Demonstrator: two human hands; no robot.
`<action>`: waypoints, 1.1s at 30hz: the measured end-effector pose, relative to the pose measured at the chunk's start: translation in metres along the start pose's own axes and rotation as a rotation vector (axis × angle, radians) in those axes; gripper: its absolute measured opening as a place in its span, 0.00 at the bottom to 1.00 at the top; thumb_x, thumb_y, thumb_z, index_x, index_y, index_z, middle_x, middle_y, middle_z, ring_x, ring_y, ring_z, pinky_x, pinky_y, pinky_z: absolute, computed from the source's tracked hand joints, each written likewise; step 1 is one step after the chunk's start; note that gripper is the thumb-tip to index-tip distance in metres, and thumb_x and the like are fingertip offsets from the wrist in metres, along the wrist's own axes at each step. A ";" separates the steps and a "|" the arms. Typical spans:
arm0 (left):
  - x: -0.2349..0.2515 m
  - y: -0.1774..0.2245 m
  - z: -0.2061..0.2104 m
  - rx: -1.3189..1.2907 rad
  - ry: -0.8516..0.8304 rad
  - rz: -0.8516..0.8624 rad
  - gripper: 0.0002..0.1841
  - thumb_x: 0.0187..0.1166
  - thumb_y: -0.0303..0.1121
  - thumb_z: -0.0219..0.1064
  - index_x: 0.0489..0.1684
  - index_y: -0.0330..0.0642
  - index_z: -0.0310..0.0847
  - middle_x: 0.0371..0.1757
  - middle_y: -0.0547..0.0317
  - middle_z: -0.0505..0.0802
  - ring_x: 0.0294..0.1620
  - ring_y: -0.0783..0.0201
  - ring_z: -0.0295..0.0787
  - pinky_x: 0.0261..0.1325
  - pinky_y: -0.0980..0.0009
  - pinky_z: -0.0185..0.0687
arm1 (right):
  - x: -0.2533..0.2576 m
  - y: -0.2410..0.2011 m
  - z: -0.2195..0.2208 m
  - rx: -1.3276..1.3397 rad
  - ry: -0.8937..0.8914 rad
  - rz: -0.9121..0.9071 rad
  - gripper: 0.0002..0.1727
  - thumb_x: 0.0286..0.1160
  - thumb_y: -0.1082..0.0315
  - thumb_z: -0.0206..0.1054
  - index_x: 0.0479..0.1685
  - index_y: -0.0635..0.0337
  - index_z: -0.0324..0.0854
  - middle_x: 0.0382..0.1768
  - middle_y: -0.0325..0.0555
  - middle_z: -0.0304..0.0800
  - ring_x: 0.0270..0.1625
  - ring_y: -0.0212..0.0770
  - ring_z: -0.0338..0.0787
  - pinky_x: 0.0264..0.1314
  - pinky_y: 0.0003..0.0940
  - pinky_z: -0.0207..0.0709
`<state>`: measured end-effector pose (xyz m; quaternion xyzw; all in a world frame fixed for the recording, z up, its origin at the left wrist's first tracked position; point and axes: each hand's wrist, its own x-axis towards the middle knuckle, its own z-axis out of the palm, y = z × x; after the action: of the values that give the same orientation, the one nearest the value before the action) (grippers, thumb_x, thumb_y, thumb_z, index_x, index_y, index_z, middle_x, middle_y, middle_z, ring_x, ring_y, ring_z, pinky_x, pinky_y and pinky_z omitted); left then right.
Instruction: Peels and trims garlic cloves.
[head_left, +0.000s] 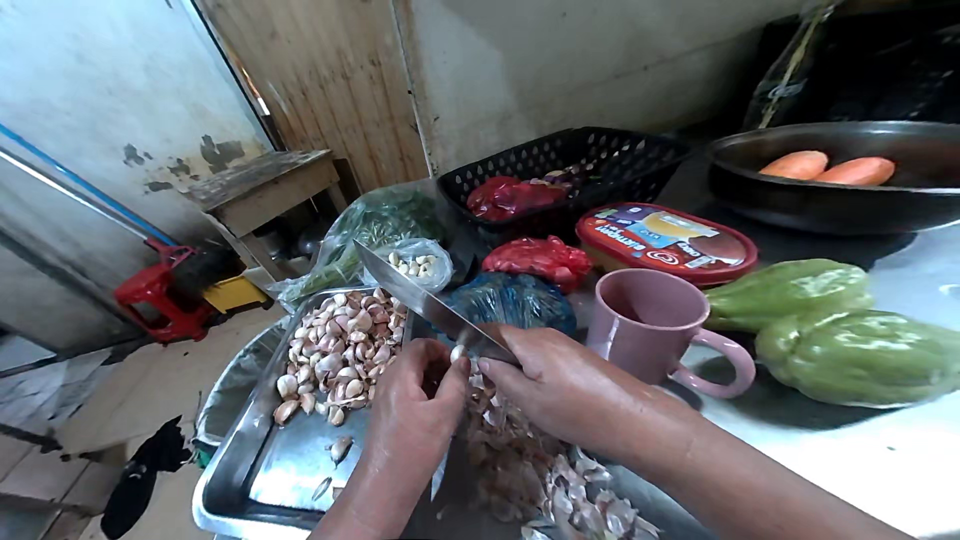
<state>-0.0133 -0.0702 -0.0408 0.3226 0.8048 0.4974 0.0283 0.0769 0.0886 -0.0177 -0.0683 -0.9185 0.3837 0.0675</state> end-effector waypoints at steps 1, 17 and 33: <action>-0.001 -0.001 0.001 -0.002 0.003 0.017 0.08 0.77 0.40 0.67 0.40 0.46 0.85 0.29 0.70 0.89 0.28 0.77 0.85 0.33 0.79 0.81 | 0.000 -0.001 0.000 0.005 -0.001 0.010 0.15 0.91 0.58 0.57 0.64 0.49 0.83 0.35 0.39 0.89 0.39 0.35 0.88 0.46 0.38 0.82; 0.003 -0.023 0.002 0.549 0.178 0.691 0.11 0.81 0.40 0.63 0.37 0.44 0.87 0.37 0.59 0.92 0.39 0.66 0.91 0.42 0.72 0.88 | 0.003 -0.007 -0.005 -0.037 -0.082 0.092 0.14 0.92 0.58 0.56 0.64 0.53 0.80 0.37 0.43 0.89 0.40 0.38 0.90 0.47 0.38 0.83; 0.002 -0.006 0.000 -0.021 -0.026 0.032 0.10 0.82 0.40 0.65 0.42 0.45 0.87 0.32 0.67 0.91 0.32 0.76 0.87 0.38 0.79 0.83 | 0.001 -0.006 -0.004 0.020 -0.060 0.082 0.15 0.92 0.59 0.57 0.65 0.54 0.81 0.33 0.42 0.86 0.34 0.36 0.87 0.41 0.35 0.82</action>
<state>-0.0178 -0.0705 -0.0452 0.3415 0.7940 0.5018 0.0340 0.0758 0.0876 -0.0104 -0.0940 -0.9126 0.3971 0.0250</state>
